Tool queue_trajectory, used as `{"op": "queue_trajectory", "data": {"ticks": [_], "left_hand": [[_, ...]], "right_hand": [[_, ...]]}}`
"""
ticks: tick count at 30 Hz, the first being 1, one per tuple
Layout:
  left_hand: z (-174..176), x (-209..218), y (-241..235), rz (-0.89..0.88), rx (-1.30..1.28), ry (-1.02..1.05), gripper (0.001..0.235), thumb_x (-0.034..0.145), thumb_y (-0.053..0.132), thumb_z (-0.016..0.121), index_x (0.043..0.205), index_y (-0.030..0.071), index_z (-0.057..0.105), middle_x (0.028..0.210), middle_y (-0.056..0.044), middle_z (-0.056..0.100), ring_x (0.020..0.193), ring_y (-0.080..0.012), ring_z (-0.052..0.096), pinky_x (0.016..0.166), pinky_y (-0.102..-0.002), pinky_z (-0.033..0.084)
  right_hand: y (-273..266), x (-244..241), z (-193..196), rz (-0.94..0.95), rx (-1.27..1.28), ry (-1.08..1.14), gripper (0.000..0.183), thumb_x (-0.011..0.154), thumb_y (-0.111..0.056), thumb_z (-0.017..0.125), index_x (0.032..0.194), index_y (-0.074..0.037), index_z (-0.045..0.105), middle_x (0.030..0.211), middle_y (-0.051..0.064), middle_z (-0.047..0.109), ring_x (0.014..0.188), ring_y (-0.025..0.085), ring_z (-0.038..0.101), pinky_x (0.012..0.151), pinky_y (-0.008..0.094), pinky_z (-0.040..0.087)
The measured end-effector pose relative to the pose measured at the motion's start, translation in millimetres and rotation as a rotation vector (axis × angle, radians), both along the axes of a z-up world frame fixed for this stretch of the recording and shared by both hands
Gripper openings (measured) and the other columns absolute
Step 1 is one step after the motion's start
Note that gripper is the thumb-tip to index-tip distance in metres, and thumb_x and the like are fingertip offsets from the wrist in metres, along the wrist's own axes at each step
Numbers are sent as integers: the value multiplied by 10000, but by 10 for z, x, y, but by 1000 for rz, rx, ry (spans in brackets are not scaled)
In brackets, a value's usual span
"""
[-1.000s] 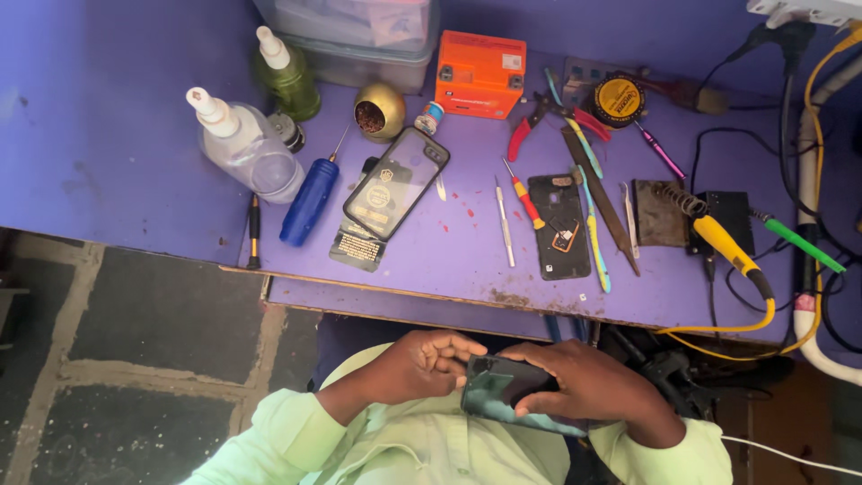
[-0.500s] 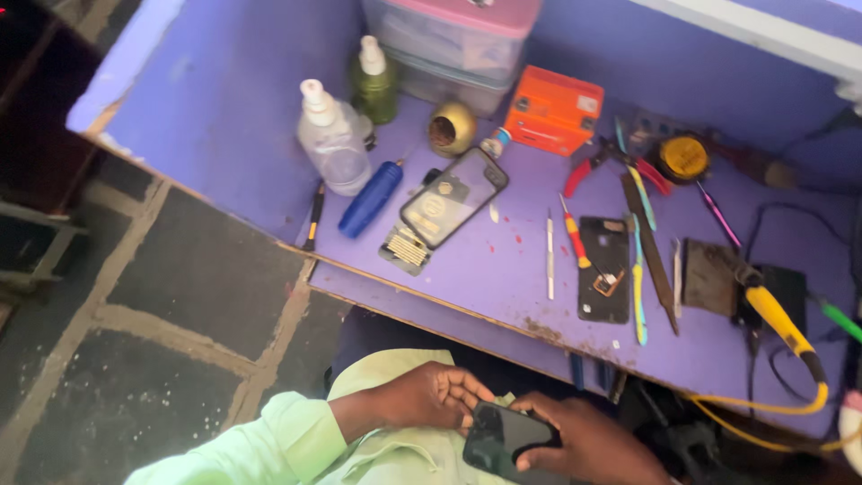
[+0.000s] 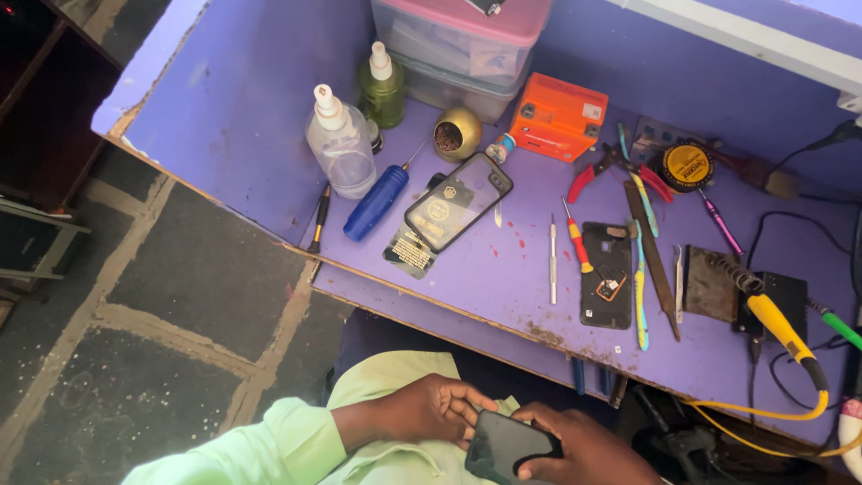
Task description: The person uses a screwdriver to remove screws from a disassembled smartphone, then uses a metal spudger to pry and separate the screen assembly from the frame. The person flips the phone to inspect the screen and continues prying along the edges.
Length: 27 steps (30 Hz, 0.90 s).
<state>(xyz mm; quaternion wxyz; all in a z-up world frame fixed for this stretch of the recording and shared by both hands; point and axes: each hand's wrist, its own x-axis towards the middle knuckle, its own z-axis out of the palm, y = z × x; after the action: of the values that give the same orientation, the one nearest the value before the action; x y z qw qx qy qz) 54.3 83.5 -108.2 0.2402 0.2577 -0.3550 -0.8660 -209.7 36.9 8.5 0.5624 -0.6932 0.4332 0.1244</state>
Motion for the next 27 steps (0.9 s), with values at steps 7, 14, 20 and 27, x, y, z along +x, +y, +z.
{"op": "queue_trajectory", "data": {"ticks": [7,14,20,27], "left_hand": [[79,30,-37,-31,71,-36,486,926,-76,648,1401,-1,581,1114,-81,707,971,-103,705,916,-276,602],[138,33,-18,-22,-42,-90,562,880,-83,696,1422,10,580,1095,-84,698,943,-94,691,891,-256,596],[5,-16,22,54,-23,-85,431,932,-55,648,1362,-67,615,1031,-100,697,904,-155,721,851,-326,630],[-26,42,-10,-10,115,42,446,950,-70,637,1391,-40,575,1139,-123,707,1013,-175,717,936,-321,608]], "right_hand": [[18,-25,-35,7,4,15,607,775,-282,865,1310,-161,603,989,73,789,934,199,780,804,340,564],[20,-37,-65,34,-21,26,612,768,-300,884,1301,-175,611,944,76,787,901,186,777,796,339,561],[46,-51,-139,-4,15,-49,616,759,-270,880,1305,-175,611,979,58,808,916,187,788,796,344,576],[49,-29,-119,25,1,8,622,745,-298,883,1291,-160,620,956,79,808,906,184,798,812,331,572]]}}
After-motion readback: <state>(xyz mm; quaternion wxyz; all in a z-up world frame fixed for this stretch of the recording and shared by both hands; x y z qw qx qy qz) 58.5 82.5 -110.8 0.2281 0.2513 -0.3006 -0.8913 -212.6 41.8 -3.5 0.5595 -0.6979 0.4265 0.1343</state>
